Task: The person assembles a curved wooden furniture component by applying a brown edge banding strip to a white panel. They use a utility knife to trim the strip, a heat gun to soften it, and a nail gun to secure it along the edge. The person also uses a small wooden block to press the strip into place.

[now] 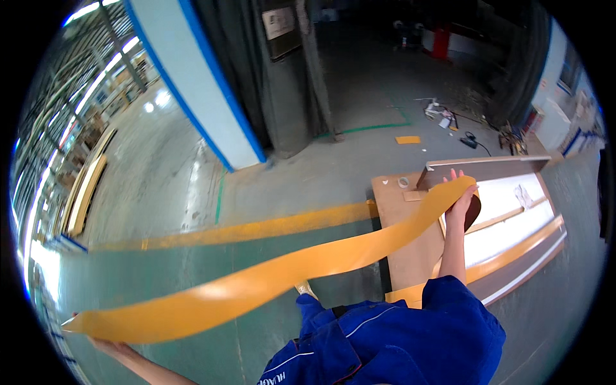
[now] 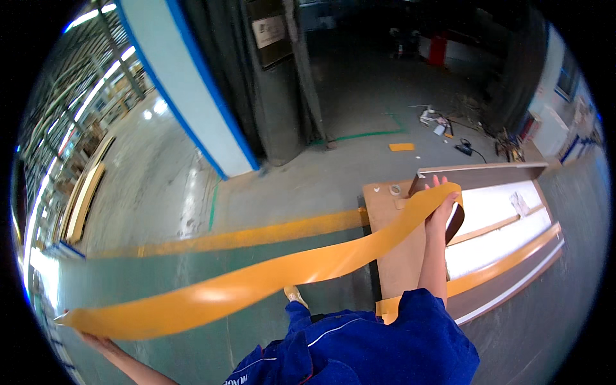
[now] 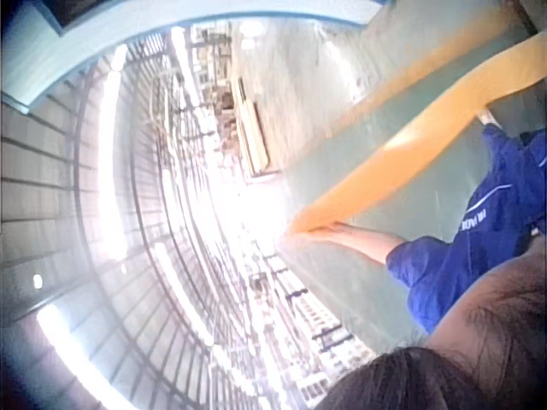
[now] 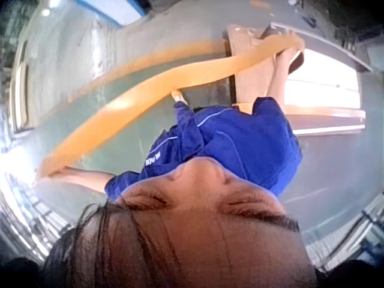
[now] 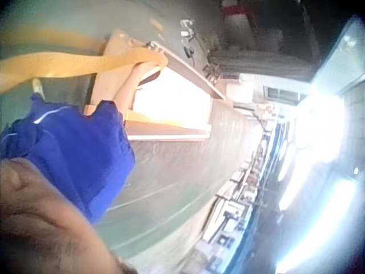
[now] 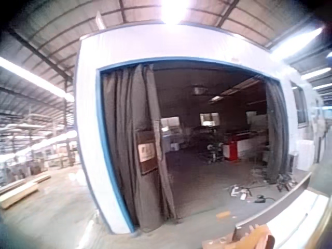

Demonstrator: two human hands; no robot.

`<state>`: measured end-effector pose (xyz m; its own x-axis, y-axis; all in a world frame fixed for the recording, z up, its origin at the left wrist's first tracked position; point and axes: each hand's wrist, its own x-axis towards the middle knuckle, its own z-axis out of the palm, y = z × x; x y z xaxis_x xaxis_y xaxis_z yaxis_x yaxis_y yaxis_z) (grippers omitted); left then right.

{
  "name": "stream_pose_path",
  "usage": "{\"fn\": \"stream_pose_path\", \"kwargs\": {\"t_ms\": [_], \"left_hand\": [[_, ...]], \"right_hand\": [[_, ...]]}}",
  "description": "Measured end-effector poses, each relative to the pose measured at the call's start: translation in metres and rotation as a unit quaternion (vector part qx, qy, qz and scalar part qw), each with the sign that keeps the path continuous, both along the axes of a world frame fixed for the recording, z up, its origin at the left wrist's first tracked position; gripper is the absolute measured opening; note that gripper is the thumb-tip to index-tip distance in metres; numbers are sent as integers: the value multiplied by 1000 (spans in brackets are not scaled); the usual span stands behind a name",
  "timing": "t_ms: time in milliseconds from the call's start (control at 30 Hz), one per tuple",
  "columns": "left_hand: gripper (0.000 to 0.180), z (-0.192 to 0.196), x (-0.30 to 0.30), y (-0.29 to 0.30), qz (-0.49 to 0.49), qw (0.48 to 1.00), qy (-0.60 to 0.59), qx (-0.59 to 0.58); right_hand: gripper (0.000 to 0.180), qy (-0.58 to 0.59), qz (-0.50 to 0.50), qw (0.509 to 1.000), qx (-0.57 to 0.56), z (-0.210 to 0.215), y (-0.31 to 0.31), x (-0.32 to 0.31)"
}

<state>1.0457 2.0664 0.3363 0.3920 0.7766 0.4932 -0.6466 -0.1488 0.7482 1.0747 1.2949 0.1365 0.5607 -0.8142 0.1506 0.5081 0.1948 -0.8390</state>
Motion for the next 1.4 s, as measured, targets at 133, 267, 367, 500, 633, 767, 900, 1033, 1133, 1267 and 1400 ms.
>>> {"fn": "stream_pose_path", "kwargs": {"t_ms": [133,267,367,500,633,767,900,1033,1133,1267,1400], "left_hand": [[38,-50,116,36,72,995,18,64],[36,-125,272,49,-70,988,89,107],[37,-153,390,13,-258,961,101,-6],[41,-150,537,-116,-428,883,181,-63],[34,-122,595,-299,-526,828,21,195],[39,-89,569,-454,-642,706,-11,300],[55,-49,624,-498,-747,651,-36,133],[66,16,736,-484,-797,566,-200,70],[58,67,782,-491,-897,-9,-279,-342],[43,21,843,-589,-922,-218,-167,-273],[35,-98,768,-776,-924,149,11,-353]], "right_hand": [[92,-73,-134,983,99,16,-14,5],[95,-61,-226,970,68,25,-1,7],[100,-34,-307,951,-7,26,-4,6],[96,49,-298,949,-94,36,30,16],[110,57,-354,909,-211,58,61,70],[113,80,-399,886,-222,65,42,109],[110,122,-476,830,-264,48,-11,147],[107,124,-498,815,-271,67,-49,180],[106,82,-484,840,-229,85,-65,206],[103,78,-509,830,-214,85,-99,243],[102,37,-529,830,-174,77,-123,273]]}}
